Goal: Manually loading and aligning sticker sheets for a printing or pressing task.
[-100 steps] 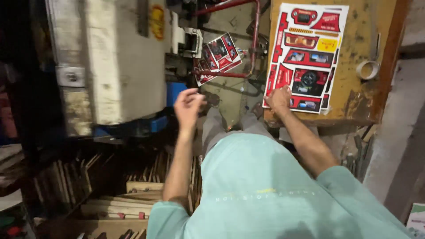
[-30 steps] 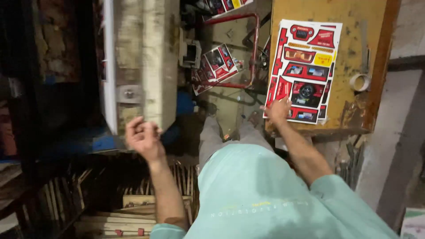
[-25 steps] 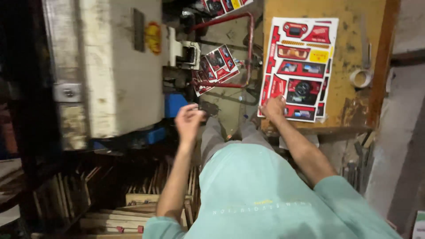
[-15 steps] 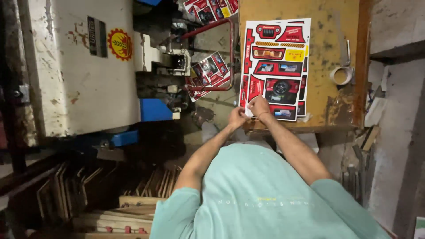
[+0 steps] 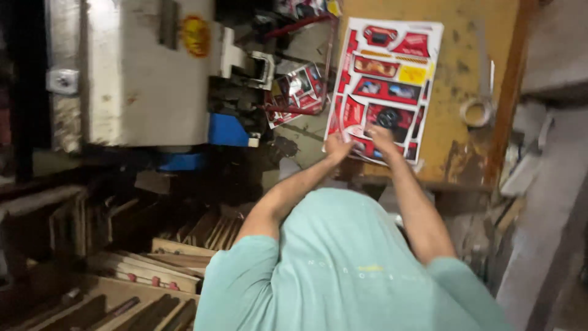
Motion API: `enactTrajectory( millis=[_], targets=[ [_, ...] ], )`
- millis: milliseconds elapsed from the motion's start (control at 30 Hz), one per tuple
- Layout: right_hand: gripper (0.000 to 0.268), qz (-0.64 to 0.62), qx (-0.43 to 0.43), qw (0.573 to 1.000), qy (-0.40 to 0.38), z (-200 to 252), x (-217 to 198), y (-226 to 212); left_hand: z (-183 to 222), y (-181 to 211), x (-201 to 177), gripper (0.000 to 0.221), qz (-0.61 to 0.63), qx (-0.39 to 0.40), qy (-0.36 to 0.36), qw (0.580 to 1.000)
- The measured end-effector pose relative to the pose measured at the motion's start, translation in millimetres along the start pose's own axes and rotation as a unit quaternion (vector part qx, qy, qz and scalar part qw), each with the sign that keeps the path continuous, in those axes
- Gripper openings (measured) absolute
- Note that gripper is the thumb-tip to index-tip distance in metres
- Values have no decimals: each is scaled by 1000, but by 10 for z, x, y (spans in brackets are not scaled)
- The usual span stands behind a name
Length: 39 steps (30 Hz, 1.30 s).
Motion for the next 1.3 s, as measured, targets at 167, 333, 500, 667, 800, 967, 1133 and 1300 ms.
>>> enactTrajectory(
  millis=[167,333,500,667,800,967,1133,1300],
  targets=[
    [58,31,61,985,160,508,-1142,-380,-81,1183,-886,52,127,149,33,980],
    [71,-316,149,937,7,641,1086,-2278,-83,1021,-2677,52,162,286,76,942],
    [59,-231,35,969,-80,-381,2533,-2118,-760,-1055,-3703,31,201,78,215,953],
    [46,22,-1,994,104,-1710,3771,-1046,-1493,-2049,-4350,30,184,-152,220,946],
    [35,254,-190,933,170,-2291,3781,-478,-1807,-2182,-4683,31,138,-274,236,922],
    [37,240,-19,971,-1,-2164,4139,-1243,-2059,-2775,-4700,31,115,-272,259,920],
    [26,258,-98,955,-107,-1511,4223,-2390,-2189,-4085,-4581,26,280,-280,248,884],
    [32,437,-223,858,155,-985,2477,-1783,-645,-2569,-5450,35,381,-51,244,891]
  ],
)
Point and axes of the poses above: each hand's wrist, its own z-axis away from the middle knuckle, its own x-axis out of the palm, y = z × x, the point moved 3 cm from there along -z, towards the middle knuckle, and after that the axes turned 15 degrees about -z, right-handed, at the moved point
